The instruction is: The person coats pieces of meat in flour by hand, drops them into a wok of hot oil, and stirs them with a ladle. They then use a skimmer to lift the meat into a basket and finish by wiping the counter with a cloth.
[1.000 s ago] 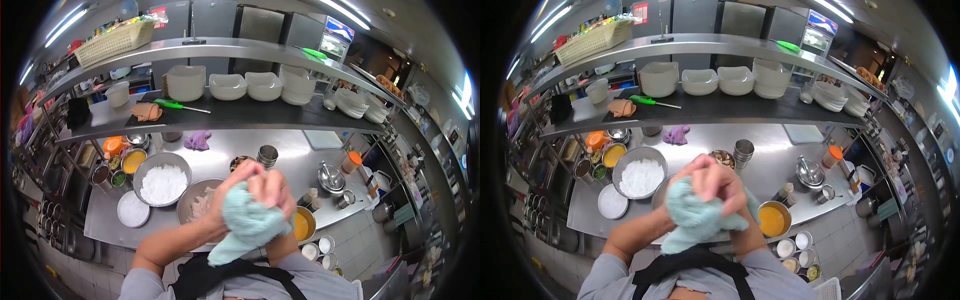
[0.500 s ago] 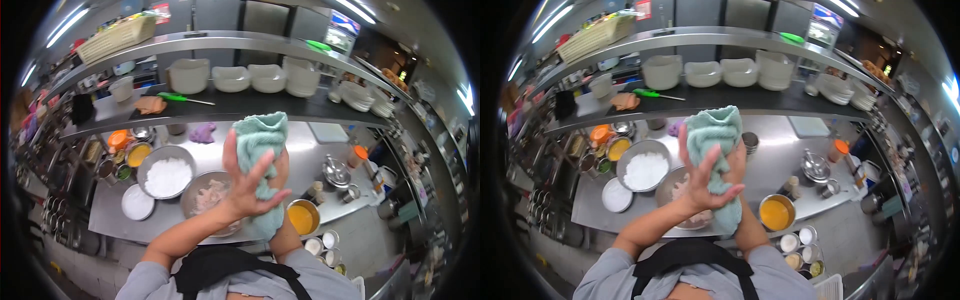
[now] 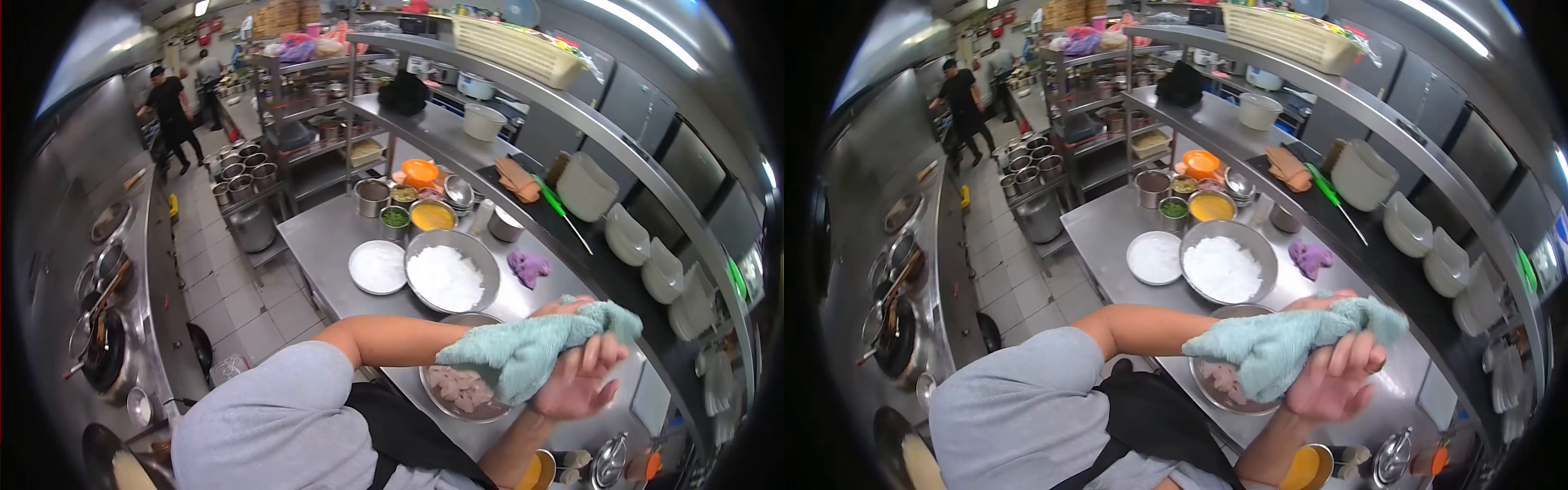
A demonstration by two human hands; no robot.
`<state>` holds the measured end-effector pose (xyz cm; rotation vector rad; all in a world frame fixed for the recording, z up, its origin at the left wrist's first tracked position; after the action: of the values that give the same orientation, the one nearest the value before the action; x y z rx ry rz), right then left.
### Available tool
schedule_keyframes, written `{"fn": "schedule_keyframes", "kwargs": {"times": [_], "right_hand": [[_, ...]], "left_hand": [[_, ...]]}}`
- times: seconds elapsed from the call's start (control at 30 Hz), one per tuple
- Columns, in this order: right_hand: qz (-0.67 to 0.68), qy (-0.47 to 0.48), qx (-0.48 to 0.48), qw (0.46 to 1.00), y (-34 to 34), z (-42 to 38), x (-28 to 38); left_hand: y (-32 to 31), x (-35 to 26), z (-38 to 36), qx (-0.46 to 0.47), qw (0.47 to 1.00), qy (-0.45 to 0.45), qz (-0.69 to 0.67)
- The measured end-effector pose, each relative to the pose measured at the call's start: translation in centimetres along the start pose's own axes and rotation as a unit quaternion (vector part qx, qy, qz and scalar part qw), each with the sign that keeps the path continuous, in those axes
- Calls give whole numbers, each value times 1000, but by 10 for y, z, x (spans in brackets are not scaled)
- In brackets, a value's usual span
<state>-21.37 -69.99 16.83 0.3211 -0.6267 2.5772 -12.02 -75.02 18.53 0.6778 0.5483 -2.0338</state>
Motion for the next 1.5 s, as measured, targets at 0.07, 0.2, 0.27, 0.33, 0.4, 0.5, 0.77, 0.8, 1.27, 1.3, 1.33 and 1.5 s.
{"fn": "schedule_keyframes", "kwargs": {"times": [0.07, 0.2, 0.27, 0.33, 0.4, 0.5, 0.77, 0.8, 1.27, 1.3, 1.33, 1.5], "right_hand": [[265, -27, 70, 961, 8, -32, -33], [196, -244, -258, 914, 45, -108, -62], [155, -200, -258, 932, 36, -89, -49], [78, -132, -346, 925, 18, -46, -21], [56, -107, -432, 894, 11, -10, -2], [-424, -96, -334, 837, 92, 8, 71], [-952, 3, 74, 296, 172, 256, 243], [-943, -111, 83, 303, 189, 269, 246], [-906, -259, 76, 325, 176, 288, 234], [-886, -302, 73, 346, 173, 289, 240], [-863, -342, 71, 366, 171, 292, 245], [-954, 39, 97, 282, 43, 254, 181]], "left_hand": [[4, -14, 1, 8, 931, -210, 299], [16, -29, 23, -46, 973, 108, -198], [25, -34, 19, -20, 963, -158, 217], [-5, -11, -17, 93, 889, -135, 427], [-17, -5, -24, 146, 850, -133, 488], [-30, -32, -1, 169, 868, -120, 451], [41, -59, -39, 290, 873, 63, 387], [55, -53, -59, 292, 872, 99, 381], [93, -5, -247, 156, 868, 436, 178], [93, -7, -245, 155, 869, 435, 178], [94, -8, -243, 131, 874, 433, 179], [104, -15, -247, 6, 842, 519, 147]]}}
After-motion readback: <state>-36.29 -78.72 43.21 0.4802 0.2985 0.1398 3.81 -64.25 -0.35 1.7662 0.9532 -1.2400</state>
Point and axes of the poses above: each hand's wrist, its own z-axis towards the middle knuckle, its own y-axis out of the back of the hand, x = y × z, the point moved 2 cm from there along z, towards the middle knuckle, and after that the axes turned 5 degrees about x, right-handed, at the moved point
